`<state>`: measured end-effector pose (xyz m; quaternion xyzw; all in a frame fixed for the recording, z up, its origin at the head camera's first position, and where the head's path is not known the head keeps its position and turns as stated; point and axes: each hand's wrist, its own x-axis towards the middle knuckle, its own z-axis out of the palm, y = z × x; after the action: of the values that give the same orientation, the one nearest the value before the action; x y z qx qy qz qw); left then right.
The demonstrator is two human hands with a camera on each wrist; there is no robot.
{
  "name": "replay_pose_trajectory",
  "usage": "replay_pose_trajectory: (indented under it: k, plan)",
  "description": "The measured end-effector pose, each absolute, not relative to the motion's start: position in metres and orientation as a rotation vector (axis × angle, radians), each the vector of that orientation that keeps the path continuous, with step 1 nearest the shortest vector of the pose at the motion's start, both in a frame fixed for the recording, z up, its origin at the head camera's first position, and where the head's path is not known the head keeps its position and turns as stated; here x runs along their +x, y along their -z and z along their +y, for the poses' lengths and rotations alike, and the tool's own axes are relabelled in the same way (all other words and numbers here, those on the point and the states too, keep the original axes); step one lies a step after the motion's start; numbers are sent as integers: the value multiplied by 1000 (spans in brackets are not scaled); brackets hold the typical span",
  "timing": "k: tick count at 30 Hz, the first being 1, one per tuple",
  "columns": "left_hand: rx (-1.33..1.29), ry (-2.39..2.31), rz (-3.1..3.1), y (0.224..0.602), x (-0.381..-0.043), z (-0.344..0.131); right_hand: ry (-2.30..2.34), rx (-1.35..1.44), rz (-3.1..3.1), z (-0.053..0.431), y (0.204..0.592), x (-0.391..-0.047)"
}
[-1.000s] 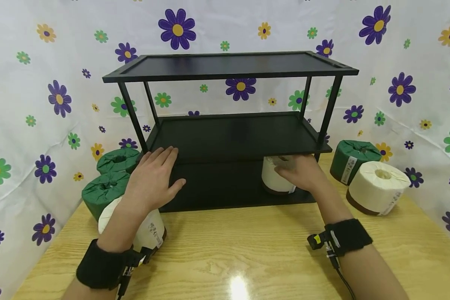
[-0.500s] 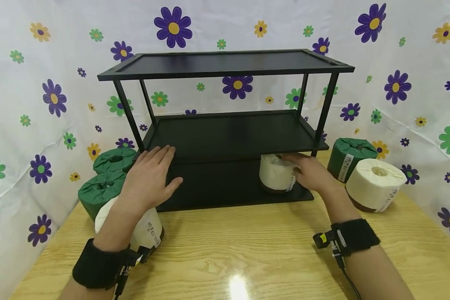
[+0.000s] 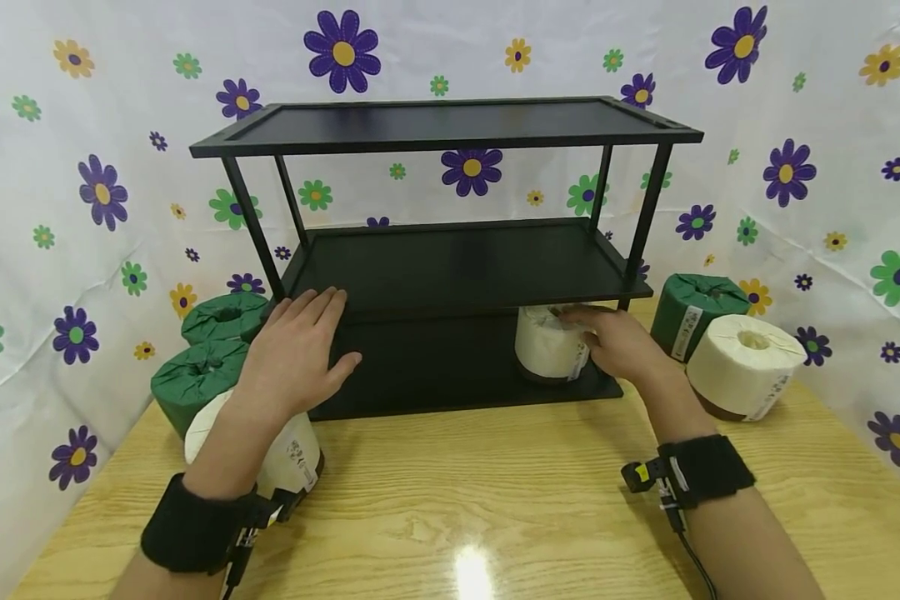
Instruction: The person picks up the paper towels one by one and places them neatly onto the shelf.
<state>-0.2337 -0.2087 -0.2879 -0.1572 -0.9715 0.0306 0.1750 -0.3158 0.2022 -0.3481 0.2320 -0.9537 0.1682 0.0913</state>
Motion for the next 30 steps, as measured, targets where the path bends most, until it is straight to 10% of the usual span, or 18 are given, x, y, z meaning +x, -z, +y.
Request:
replay_pose_trajectory:
  k: [30]
  plan:
    - [-456, -74, -2771, 287, -234, -208, -570, 711, -2778, 204, 340, -315]
